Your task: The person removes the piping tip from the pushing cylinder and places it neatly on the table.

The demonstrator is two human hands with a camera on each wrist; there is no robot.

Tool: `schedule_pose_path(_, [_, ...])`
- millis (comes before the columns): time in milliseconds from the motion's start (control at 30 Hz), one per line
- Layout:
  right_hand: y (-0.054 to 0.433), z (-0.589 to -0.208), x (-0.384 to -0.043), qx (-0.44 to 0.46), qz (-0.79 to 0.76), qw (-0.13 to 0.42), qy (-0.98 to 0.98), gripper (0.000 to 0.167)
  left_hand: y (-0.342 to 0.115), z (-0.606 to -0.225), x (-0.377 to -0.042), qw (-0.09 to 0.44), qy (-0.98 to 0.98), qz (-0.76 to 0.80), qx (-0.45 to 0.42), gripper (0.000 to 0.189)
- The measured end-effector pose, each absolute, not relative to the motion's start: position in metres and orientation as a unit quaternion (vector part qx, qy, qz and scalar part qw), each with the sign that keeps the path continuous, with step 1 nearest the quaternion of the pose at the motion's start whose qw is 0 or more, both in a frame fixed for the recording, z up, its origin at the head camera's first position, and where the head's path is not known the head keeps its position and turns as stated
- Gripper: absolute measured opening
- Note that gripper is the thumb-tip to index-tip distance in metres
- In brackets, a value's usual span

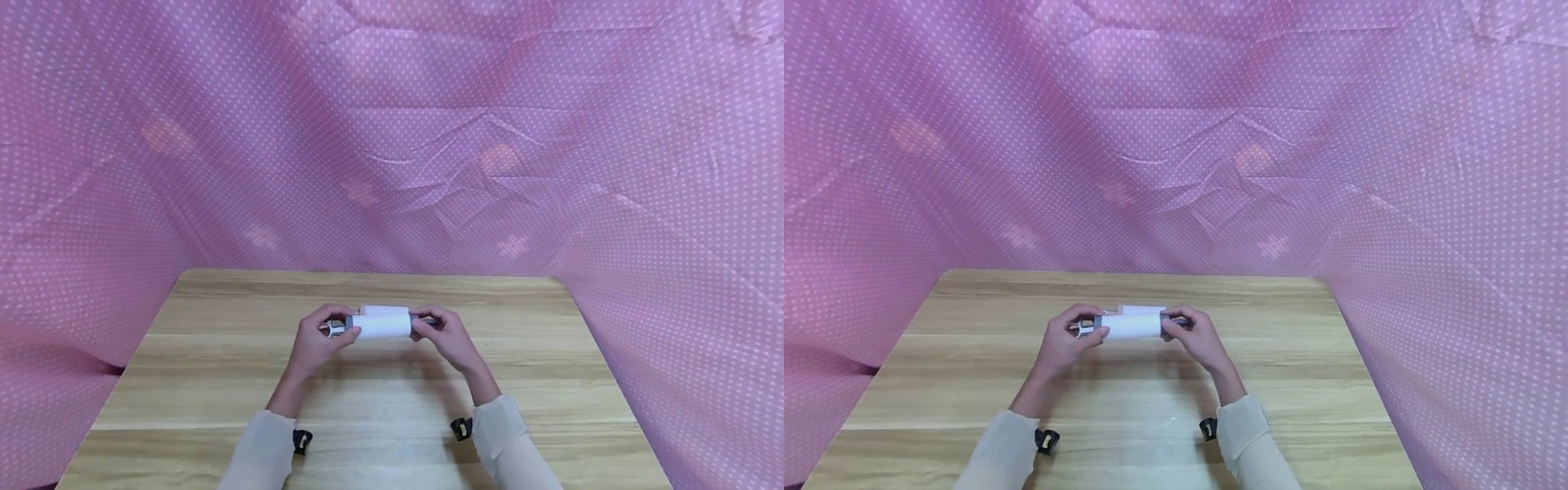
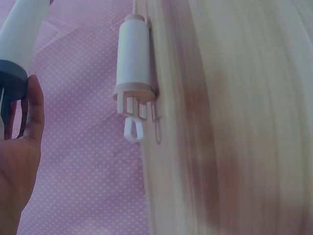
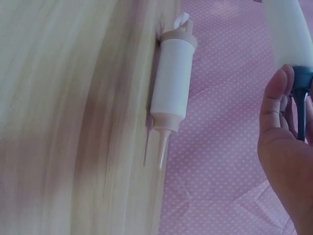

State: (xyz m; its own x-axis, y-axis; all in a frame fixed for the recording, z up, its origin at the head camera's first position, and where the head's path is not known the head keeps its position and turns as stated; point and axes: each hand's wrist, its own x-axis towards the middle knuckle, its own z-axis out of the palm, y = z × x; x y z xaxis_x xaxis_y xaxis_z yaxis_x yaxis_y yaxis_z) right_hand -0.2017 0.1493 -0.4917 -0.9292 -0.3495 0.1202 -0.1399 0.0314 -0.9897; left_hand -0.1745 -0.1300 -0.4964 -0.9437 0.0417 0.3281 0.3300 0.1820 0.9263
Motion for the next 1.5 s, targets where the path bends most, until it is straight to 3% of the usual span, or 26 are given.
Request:
schedule_pose_path(533, [0.148,-0.505,-0.193,-0.242,-0.665,0.013,0.707,0.019,-0.132,-0.489,-0.166,0.088,-0.764,-0.627,-0.126,0.028])
schedule_pose_path(1233, [0.148,-0.516,-0.189,-0.242,-0.672,-0.037,0.699,0.020,-0.129,-0.494,-0.177,0.090,-0.774,-0.616,-0.119,0.022])
schedule_pose_path(1500, [0.147,-0.511,-0.185,-0.254,-0.647,-0.063,0.716,0.020,-0.128,-0.495,-0.183,0.054,-0.776,-0.622,-0.083,0.027])
